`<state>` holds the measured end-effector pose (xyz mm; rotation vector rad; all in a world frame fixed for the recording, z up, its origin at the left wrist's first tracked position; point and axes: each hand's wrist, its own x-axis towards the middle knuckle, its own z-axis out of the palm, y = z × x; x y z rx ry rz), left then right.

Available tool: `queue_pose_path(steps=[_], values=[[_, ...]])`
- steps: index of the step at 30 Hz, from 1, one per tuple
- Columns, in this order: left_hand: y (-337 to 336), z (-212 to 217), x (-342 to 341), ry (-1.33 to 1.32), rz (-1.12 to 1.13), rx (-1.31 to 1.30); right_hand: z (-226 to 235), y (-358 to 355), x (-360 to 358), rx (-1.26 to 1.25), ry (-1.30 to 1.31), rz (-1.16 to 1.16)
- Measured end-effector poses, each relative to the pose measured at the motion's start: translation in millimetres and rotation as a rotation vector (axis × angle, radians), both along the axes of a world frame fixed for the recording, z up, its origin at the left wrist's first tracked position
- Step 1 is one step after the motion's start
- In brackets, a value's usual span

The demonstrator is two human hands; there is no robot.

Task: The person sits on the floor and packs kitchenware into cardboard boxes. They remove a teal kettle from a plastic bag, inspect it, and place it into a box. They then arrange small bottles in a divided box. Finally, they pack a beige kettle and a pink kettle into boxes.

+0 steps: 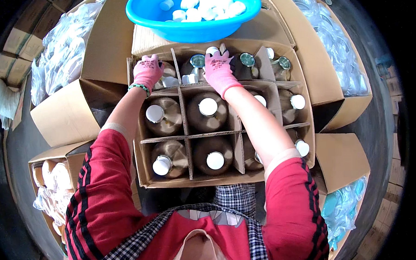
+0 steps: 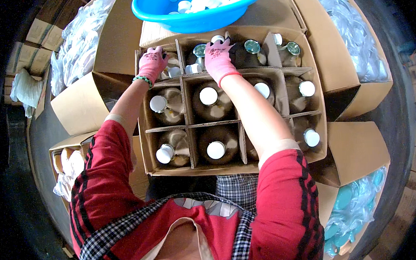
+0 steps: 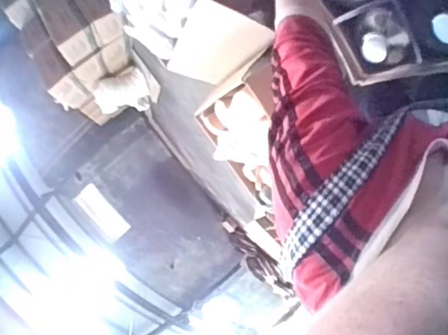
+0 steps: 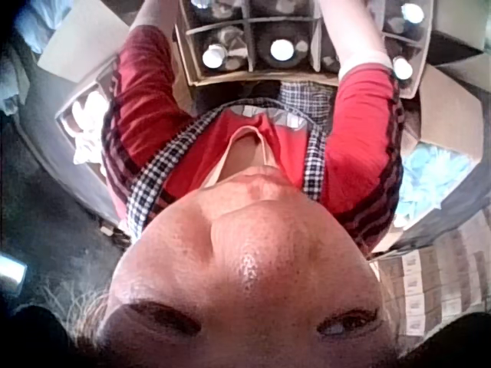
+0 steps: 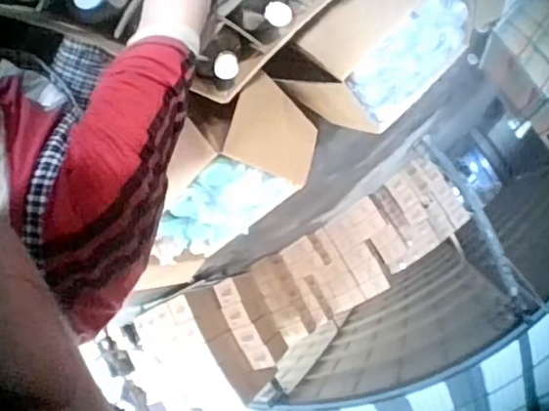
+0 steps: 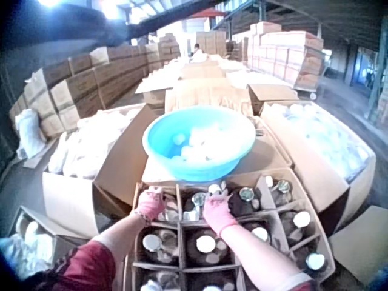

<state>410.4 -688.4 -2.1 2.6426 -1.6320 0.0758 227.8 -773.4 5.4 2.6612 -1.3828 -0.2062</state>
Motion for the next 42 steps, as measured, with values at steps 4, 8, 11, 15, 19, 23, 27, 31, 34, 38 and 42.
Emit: queue_pose_path(steps=[4,8,11,15,19,23,27,31,34,38,42], values=[[0.5,-2.1,0.0,-0.003,-0.023,-0.020,7.3,-10.1,-15.5,0.098,-0.117,0.024],[-1.5,15.8,-6.3,0.101,-0.101,0.027,-8.6,-38.1,-16.0,0.243,-0.116,-0.014],[-2.1,26.8,4.3,0.199,-0.150,0.191,-8.5,-30.7,-27.4,0.149,-0.306,0.088],[0.0,21.2,-0.2,0.116,-0.064,0.210,28.5,-39.7,-63.2,0.104,-0.790,-0.029],[-1.2,7.2,-2.4,0.045,-0.039,0.095,16.7,-114.4,-157.0,-0.187,-0.657,-0.188],[-1.1,5.8,-9.3,-0.076,-0.156,-0.095,-8.0,-161.0,-209.5,0.132,-0.432,-0.304],[16.5,9.2,-26.3,-0.121,-0.428,-0.494,1.3,-162.4,-189.2,0.179,-0.403,-0.300],[24.2,16.2,-52.9,0.397,-0.326,-0.012,-5.0,-165.9,-182.0,0.197,-0.323,-0.360],[17.3,25.2,-66.8,0.296,-0.235,-0.072,-10.3,-177.9,-193.6,0.210,-0.320,-0.341],[5.4,33.1,-50.6,0.382,-0.112,0.290,4.4,-140.3,-173.6,0.098,-0.293,-0.538],[4.9,12.7,-27.2,0.864,-0.213,0.256,0.4,-134.6,-175.7,0.101,-0.331,-0.652]])
